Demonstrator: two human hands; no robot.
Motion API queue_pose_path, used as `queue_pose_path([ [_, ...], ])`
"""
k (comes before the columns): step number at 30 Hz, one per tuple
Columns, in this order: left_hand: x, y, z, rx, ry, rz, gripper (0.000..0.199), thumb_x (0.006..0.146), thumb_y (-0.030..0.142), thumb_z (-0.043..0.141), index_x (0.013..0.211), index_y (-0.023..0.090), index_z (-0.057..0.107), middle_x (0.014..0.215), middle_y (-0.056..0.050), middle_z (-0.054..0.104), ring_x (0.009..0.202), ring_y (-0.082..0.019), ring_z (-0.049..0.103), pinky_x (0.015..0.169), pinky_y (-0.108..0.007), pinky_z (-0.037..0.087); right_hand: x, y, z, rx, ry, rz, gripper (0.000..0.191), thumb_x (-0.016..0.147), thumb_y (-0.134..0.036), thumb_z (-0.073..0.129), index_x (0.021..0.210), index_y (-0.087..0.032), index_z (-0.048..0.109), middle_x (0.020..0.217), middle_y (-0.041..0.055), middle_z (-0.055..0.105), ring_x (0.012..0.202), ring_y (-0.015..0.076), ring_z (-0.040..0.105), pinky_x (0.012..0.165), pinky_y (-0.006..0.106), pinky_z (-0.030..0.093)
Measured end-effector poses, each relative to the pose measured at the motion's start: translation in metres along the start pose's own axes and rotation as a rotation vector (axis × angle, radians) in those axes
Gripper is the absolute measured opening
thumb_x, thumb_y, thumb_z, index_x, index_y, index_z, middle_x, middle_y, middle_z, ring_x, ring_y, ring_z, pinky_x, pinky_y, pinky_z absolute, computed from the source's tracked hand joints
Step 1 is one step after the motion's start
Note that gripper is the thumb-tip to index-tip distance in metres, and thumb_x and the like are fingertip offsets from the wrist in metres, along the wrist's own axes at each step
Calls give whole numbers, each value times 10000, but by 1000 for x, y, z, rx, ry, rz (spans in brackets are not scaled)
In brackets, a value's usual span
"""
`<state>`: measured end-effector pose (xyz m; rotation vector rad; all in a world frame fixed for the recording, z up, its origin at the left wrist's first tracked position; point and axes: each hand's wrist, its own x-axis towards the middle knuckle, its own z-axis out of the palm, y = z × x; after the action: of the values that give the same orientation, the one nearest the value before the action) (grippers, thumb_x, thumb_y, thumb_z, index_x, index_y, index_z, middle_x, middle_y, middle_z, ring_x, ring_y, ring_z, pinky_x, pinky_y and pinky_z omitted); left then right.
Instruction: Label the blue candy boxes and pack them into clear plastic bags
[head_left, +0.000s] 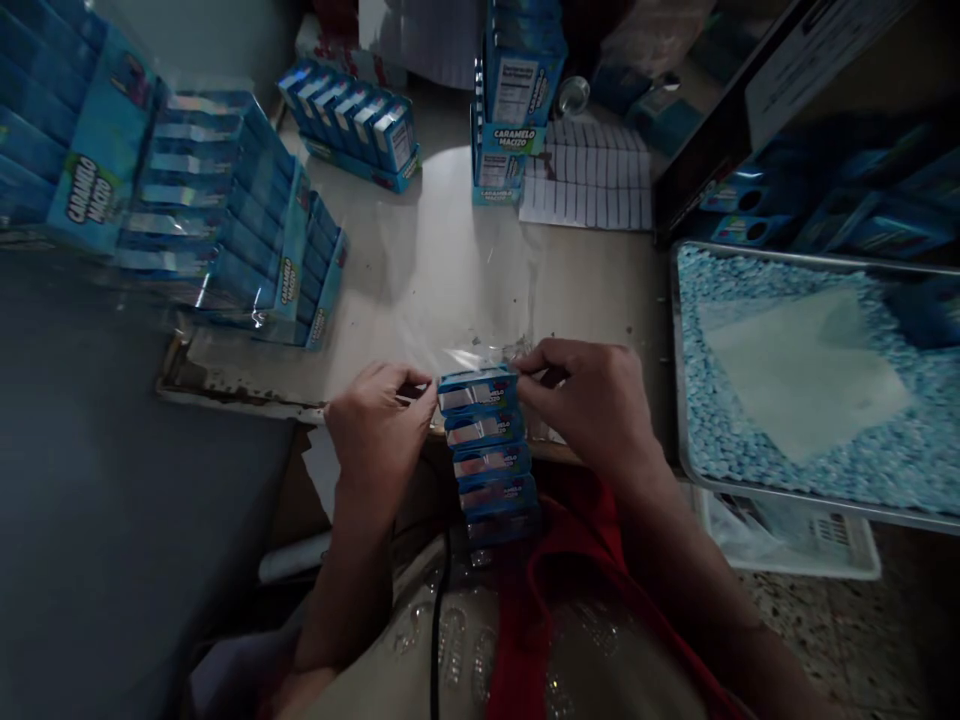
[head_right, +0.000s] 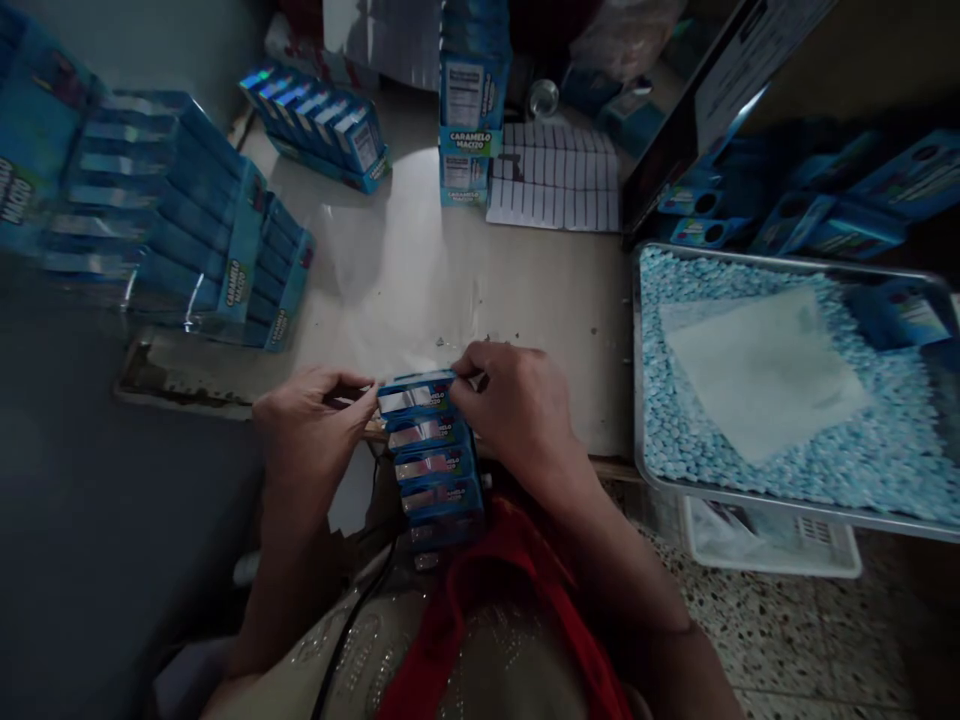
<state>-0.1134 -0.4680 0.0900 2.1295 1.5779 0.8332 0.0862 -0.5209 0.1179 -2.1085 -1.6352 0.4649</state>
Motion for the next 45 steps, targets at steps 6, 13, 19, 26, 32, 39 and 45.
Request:
queue_pose_path([
  [6, -26, -7, 24, 25, 372, 233, 97, 916, 166, 711, 835, 208, 743, 811, -4, 752, 753, -127, 699, 711, -237, 522, -35, 21, 37, -38, 451, -360, 173, 984, -204, 616, 1020, -264, 774, 939, 12, 818, 814, 158, 770, 742, 267, 593],
  [13, -55, -44, 55, 21, 459, 379, 80, 871, 185, 775, 915, 223, 719, 880, -45, 745, 836, -169, 707, 826, -303, 549, -33, 28, 59, 132, 638, -315, 97, 944, -166, 702, 1007, -230, 737, 852, 1, 807, 708, 143, 756, 657, 245, 608],
  [19, -31, -56, 80, 2, 341, 159, 125, 960, 288, 652, 883, 189, 655, 776, -25, 675, 713, -157, 640, 690, -276, 486, -27, 28, 55, 274, 491, -210, 86, 941, -185, 692, 941, -235, 761, 861, 4, 790, 743, 146, 744, 677, 265, 589],
  [26, -21, -56, 60, 58, 105, 400, 175, 1014, 216, 560, 889, 190, 680, 845, -40, 714, 727, -145, 653, 693, -255, 477, -21, 44, 67, 349, 370, -81, 94, 941, -248, 684, 974, -255, 771, 897, 19, 802, 789, 179, 757, 722, 306, 597],
  [32, -31, -53, 47, -82, 75, 468, 80, 973, 204, 652, 894, 203, 662, 900, -26, 762, 787, -131, 709, 758, -225, 520, -19, 57, 79, 458, 407, -134, 126, 935, -168, 665, 960, -255, 754, 863, 4, 795, 750, 170, 752, 674, 283, 593],
  [39, -16, -70, 64, 35, 64, 503, 150, 1035, 279, 548, 1022, 189, 668, 863, -43, 759, 776, -169, 711, 722, -267, 494, -36, 61, 74, 340, 442, -405, 187, 908, -87, 677, 982, -259, 694, 887, 8, 769, 796, 167, 727, 748, 299, 573],
  [45, -29, -54, 46, 118, 6, 596, 178, 1053, 261, 513, 996, 185, 663, 722, -20, 690, 638, -163, 634, 661, -275, 460, -33, 72, 81, 315, 337, -273, 129, 959, -153, 583, 882, -241, 636, 824, 11, 703, 752, 178, 650, 694, 300, 506],
])
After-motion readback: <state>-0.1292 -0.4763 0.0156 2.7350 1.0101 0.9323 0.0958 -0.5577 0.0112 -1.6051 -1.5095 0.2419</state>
